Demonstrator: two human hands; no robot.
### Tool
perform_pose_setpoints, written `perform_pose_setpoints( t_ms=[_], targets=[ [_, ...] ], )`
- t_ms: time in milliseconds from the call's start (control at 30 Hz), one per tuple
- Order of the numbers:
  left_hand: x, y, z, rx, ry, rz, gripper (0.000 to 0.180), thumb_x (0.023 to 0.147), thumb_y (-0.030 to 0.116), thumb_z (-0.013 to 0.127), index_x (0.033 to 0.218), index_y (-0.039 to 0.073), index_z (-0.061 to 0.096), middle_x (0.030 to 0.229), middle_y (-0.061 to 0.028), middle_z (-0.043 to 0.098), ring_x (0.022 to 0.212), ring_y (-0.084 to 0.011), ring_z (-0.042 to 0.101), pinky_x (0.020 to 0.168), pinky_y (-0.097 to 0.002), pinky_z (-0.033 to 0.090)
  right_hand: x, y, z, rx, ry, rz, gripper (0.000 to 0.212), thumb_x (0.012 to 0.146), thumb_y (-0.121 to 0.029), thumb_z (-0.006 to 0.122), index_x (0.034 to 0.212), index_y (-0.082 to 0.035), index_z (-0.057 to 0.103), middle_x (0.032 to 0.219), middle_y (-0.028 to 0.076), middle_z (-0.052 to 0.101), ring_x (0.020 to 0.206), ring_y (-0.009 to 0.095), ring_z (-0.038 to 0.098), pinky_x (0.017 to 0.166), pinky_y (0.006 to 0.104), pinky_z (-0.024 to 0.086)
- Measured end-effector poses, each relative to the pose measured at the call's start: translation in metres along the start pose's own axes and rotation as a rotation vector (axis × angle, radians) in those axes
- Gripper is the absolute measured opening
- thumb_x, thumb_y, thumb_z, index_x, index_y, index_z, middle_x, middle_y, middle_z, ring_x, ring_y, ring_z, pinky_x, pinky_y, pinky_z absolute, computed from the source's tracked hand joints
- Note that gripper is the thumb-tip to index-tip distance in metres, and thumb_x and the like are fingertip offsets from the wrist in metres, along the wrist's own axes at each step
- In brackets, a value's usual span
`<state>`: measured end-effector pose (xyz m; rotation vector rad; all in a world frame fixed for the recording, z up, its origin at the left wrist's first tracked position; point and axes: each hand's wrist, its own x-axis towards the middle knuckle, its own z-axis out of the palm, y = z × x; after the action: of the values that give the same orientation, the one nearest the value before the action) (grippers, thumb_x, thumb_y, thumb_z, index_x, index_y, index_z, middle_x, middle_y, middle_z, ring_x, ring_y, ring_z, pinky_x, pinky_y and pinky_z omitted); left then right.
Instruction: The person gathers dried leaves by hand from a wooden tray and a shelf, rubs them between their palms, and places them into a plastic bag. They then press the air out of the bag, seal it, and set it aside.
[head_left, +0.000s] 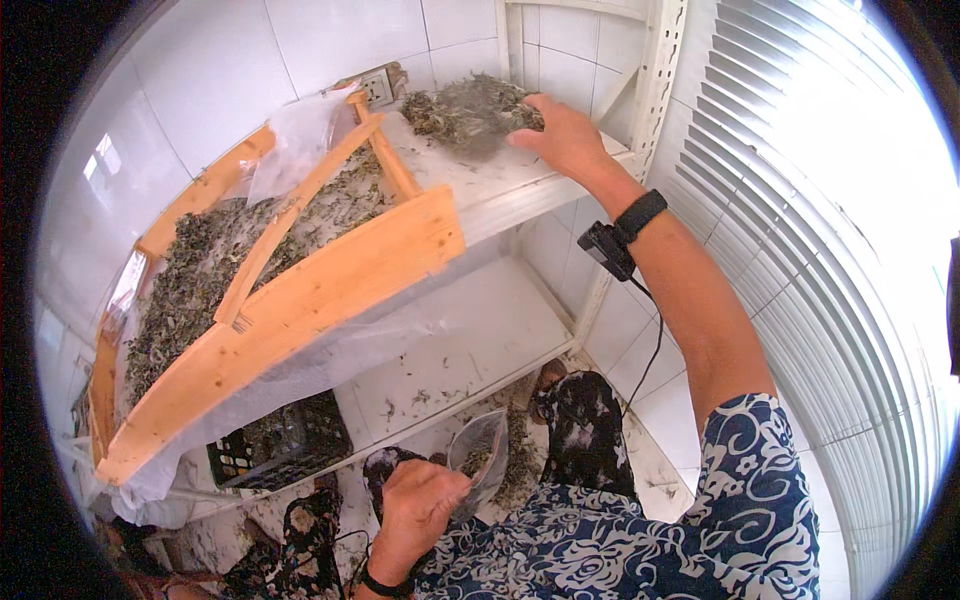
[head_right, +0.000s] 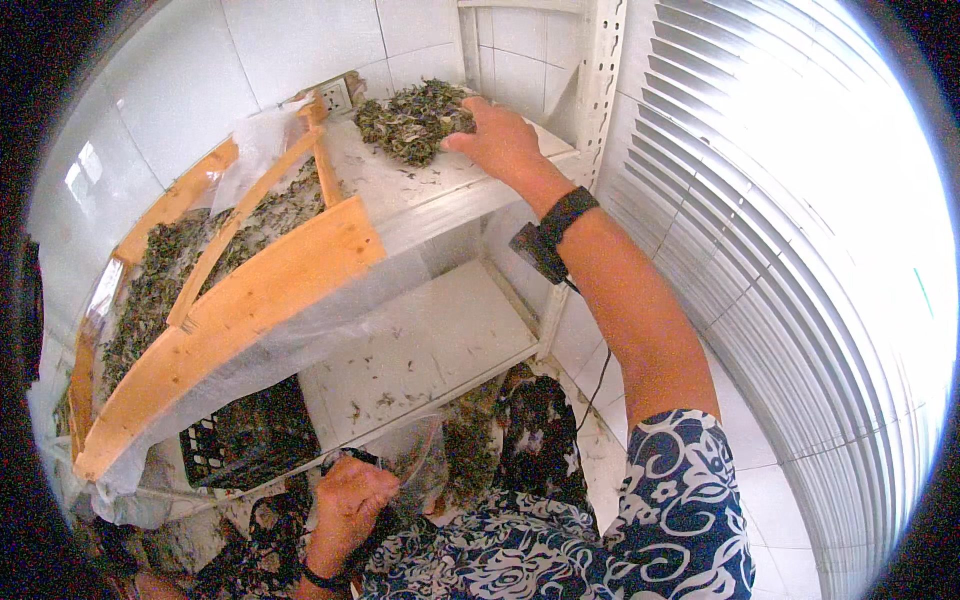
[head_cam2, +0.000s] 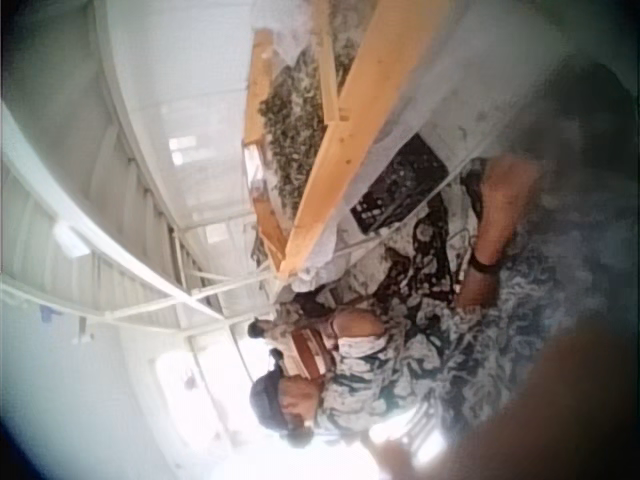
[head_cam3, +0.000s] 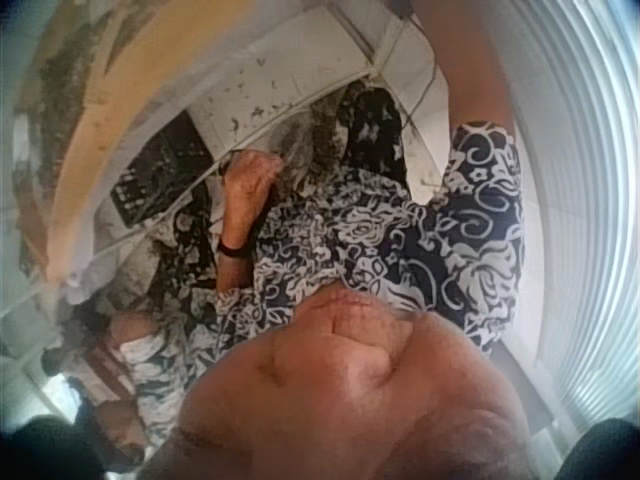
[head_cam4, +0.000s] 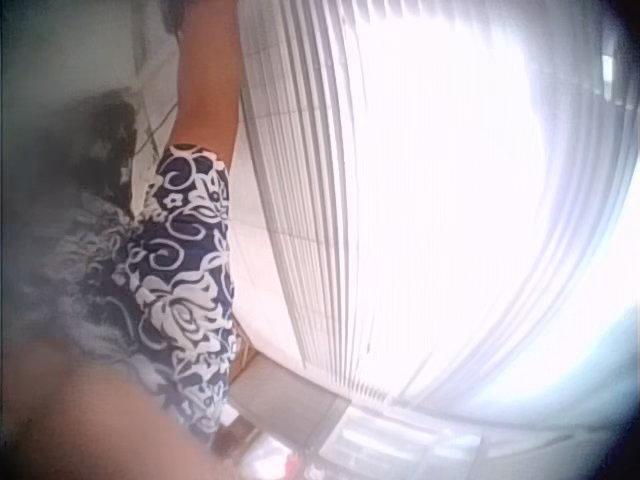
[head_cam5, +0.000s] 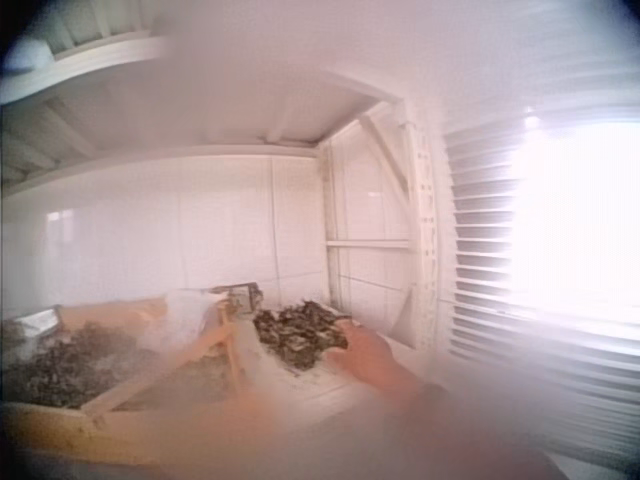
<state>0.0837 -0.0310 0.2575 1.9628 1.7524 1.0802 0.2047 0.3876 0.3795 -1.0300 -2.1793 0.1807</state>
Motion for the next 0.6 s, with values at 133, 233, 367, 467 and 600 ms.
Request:
perform_pose_setpoints(
  t_ms=[133,233,367,467,600],
  targets=[
    [-0.002,-0.004,0.0,-0.032,0.007,0.008,0.005,0.077,0.013,0.068,0.079,0.008,0.067,0.079,-0.0051,0.065,0.076,-0.025,0.061,0.071,-0.0371,0.046,0.012,-0.001,0.009,-0.2,-0.07,0.033,0.054,0.078,-0.036,0.065,0.124,-0.008,0.053,0.112,0.017,0.062,0.105,0.033,0.058,0.088,0.0424,0.045],
    [-0.002,-0.005,0.003,-0.056,0.035,0.021,0.008,0.076,0.008,0.068,0.084,0.008,0.067,0.078,-0.0064,0.063,0.072,-0.0262,0.059,0.066,-0.0375,0.044,0.017,0.004,0.01,-0.211,-0.1,0.051,0.05,0.079,-0.031,0.063,0.123,-0.008,0.054,0.108,0.017,0.063,0.103,0.033,0.059,0.087,0.043,0.045],
    [0.0,-0.002,0.001,-0.051,0.032,0.031,0.008,0.075,0.008,0.069,0.083,0.008,0.068,0.077,-0.0065,0.063,0.072,-0.0258,0.059,0.066,-0.0368,0.044,0.022,0.023,0.011,-0.176,-0.078,0.027,0.052,0.077,-0.03,0.064,0.123,-0.009,0.055,0.111,0.017,0.063,0.104,0.032,0.059,0.088,0.0421,0.045],
    [0.0,-0.001,0.002,-0.039,0.027,0.018,0.01,0.074,0.007,0.07,0.083,0.007,0.068,0.077,-0.0067,0.062,0.072,-0.0261,0.059,0.066,-0.0366,0.044,0.019,0.022,0.013,-0.147,-0.068,-0.017,0.057,0.076,-0.037,0.064,0.125,-0.01,0.054,0.114,0.016,0.062,0.107,0.032,0.058,0.09,0.041,0.045],
    [-0.001,0.0,0.001,-0.036,0.032,0.013,0.01,0.073,0.007,0.07,0.083,0.007,0.067,0.077,-0.0071,0.062,0.073,-0.0266,0.059,0.066,-0.0366,0.044,0.02,0.016,0.017,-0.162,-0.073,0.022,0.06,0.076,-0.045,0.064,0.127,-0.016,0.053,0.115,0.016,0.062,0.11,0.035,0.057,0.093,0.051,0.043]
  ],
)
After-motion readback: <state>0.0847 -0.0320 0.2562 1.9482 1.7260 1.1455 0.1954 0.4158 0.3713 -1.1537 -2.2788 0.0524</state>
